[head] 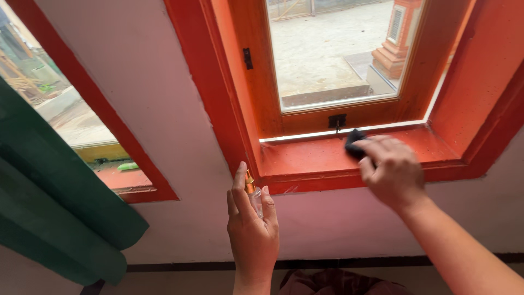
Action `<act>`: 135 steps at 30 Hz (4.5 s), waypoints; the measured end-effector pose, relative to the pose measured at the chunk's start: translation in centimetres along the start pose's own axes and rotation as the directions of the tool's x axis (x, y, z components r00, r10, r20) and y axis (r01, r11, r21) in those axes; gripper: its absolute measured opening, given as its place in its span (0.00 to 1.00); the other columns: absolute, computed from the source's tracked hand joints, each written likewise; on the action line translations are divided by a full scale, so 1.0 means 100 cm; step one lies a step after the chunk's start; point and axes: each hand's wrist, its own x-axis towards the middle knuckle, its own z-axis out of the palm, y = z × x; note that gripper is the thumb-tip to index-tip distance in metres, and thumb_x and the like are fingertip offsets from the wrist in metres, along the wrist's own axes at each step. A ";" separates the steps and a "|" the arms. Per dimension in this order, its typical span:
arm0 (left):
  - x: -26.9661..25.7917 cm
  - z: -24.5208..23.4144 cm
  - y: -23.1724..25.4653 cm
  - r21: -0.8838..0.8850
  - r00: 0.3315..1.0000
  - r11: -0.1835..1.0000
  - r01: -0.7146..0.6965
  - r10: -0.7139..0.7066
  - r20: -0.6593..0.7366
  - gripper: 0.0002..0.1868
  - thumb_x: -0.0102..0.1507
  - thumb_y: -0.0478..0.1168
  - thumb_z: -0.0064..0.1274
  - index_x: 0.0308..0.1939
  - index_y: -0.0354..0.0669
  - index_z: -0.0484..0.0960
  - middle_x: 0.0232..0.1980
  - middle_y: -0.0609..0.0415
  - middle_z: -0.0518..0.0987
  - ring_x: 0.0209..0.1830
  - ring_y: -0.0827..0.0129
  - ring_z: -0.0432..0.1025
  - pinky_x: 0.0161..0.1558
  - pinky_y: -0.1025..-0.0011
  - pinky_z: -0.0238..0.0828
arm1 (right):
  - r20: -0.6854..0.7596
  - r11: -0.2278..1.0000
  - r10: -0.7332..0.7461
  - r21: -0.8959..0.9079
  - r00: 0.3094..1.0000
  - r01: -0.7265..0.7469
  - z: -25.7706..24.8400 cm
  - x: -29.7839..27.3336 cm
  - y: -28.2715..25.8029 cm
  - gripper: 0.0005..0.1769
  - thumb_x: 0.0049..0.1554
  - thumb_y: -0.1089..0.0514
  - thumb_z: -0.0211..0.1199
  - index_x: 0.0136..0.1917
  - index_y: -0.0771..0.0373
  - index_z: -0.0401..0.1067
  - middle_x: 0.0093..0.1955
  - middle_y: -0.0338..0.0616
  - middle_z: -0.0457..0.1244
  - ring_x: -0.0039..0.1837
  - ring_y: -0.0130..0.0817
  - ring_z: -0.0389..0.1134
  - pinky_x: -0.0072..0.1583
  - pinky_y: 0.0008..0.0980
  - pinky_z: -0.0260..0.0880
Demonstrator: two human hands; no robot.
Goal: The person wipes the orange window frame and the glass with a black cloth, occasionally applying liquid from a spray bottle to the frame and surfaces.
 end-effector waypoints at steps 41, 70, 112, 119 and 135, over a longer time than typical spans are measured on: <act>0.001 -0.010 -0.002 -0.050 0.999 0.999 0.011 -0.013 -0.034 0.27 0.68 0.33 0.49 0.71 0.37 0.61 0.65 0.38 0.73 0.64 0.52 0.75 0.55 0.67 0.83 | 0.276 0.989 -0.147 0.014 0.950 0.149 0.066 0.024 -0.066 0.22 0.58 0.52 0.55 0.64 0.61 0.72 0.61 0.55 0.65 0.64 0.53 0.65 0.65 0.48 0.63; -0.015 -0.036 -0.005 0.056 0.994 0.997 -0.055 0.059 -0.088 0.27 0.69 0.34 0.50 0.71 0.33 0.62 0.68 0.38 0.72 0.67 0.47 0.72 0.63 0.59 0.74 | -0.074 0.876 -0.443 0.178 0.893 0.449 0.058 -0.041 -0.131 0.29 0.54 0.63 0.60 0.69 0.56 0.74 0.75 0.54 0.57 0.76 0.57 0.56 0.75 0.58 0.52; -0.001 0.015 0.022 -0.081 1.000 0.997 0.017 -0.015 0.027 0.28 0.68 0.36 0.49 0.72 0.41 0.61 0.62 0.40 0.75 0.54 0.56 0.81 0.51 0.65 0.83 | 0.352 0.890 0.455 -0.190 0.818 -0.413 -0.018 0.051 0.057 0.22 0.59 0.54 0.49 0.64 0.51 0.74 0.68 0.44 0.63 0.65 0.49 0.66 0.66 0.49 0.65; 0.043 0.050 0.029 -0.230 0.989 0.963 -0.140 0.123 -0.086 0.29 0.72 0.41 0.50 0.74 0.37 0.59 0.70 0.39 0.72 0.60 0.56 0.79 0.62 0.61 0.78 | 0.401 0.963 0.264 -0.160 0.877 -0.216 -0.006 0.035 0.032 0.22 0.59 0.58 0.49 0.64 0.55 0.74 0.66 0.45 0.65 0.68 0.42 0.66 0.70 0.43 0.64; 0.095 0.126 -0.016 -0.296 0.973 0.933 -0.204 0.158 -0.171 0.24 0.72 0.36 0.52 0.69 0.38 0.61 0.65 0.41 0.74 0.62 0.54 0.76 0.59 0.63 0.80 | 0.344 0.924 0.355 -0.274 0.869 -0.268 -0.004 0.041 0.055 0.22 0.59 0.54 0.50 0.65 0.56 0.71 0.64 0.47 0.65 0.65 0.46 0.66 0.66 0.46 0.66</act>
